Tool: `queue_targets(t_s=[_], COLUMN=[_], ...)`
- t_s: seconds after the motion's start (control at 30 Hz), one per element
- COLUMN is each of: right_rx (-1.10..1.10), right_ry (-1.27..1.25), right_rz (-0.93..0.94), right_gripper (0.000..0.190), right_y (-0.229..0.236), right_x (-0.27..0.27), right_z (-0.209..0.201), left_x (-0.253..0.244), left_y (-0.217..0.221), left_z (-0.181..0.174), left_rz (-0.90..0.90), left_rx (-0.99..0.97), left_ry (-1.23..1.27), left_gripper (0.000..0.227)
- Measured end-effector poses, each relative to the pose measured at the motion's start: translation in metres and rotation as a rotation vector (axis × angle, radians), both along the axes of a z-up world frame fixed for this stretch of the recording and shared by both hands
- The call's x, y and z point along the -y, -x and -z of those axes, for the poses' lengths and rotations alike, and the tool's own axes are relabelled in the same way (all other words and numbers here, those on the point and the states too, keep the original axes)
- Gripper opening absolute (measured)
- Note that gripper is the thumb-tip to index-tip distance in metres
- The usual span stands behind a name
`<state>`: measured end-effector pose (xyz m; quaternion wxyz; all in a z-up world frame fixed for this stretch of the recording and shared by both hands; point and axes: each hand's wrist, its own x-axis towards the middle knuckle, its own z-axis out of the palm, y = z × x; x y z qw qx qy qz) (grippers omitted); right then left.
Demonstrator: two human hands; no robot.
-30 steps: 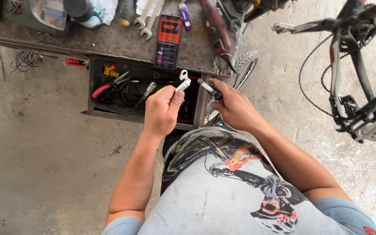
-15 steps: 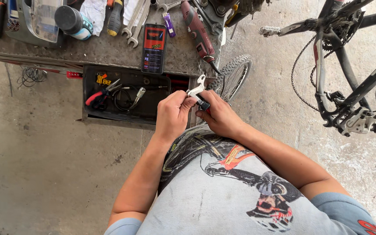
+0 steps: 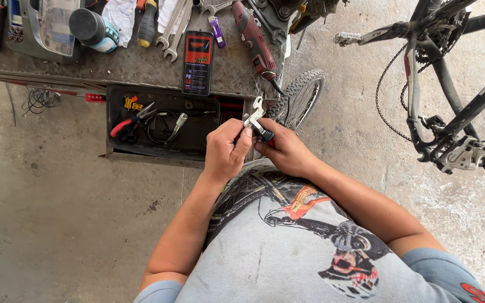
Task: The person holds a metal bike part and uses a rotary tool to sand or grind its surface, then manipulates a small piece of cable using pliers and fits it into the metal part.
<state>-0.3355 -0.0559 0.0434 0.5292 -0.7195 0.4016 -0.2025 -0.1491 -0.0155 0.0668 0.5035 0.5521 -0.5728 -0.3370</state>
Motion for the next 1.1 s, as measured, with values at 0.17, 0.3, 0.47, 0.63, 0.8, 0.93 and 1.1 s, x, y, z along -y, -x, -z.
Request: queue_targets(t_s=[0.17,0.3,0.47,0.63,0.8,0.93,1.1], right_rx=[-0.121,-0.2,-0.295,-0.332,-0.349,-0.327,-0.216], right_ry=[-0.126,-0.206,-0.239,-0.302,-0.294,-0.318,-0.334], right_rz=[-0.026,-0.049,-0.071,-0.102,-0.149,-0.028,0.174], right_gripper=[0.055,0.059,0.063,0.066,0.072,0.079,0.068], right_y=[-0.005,-0.003,0.003,0.003,0.001,-0.002,-0.008], right_x=[0.001,0.001,-0.004,-0.002,-0.003,-0.004,0.014], right_z=[-0.043,-0.055,-0.054,-0.052,-0.049,-0.036,0.01], left_x=[0.006,0.007,0.013,0.014,0.01,0.004,-0.026], left_y=[-0.011,-0.018,-0.031,-0.039,-0.035,-0.022,0.007], left_z=[0.004,0.009,0.01,0.016,0.021,0.032,0.098], left_rz=[-0.019,0.004,0.068,0.118,0.095,0.079,0.205], left_rx=[0.306,0.457,0.718,0.883,0.92,0.8,-0.638], left_ry=[0.296,0.416,0.521,0.585,0.53,0.37,-0.403], left_gripper=[0.025,0.019,0.018,0.019,0.018,0.016,0.05])
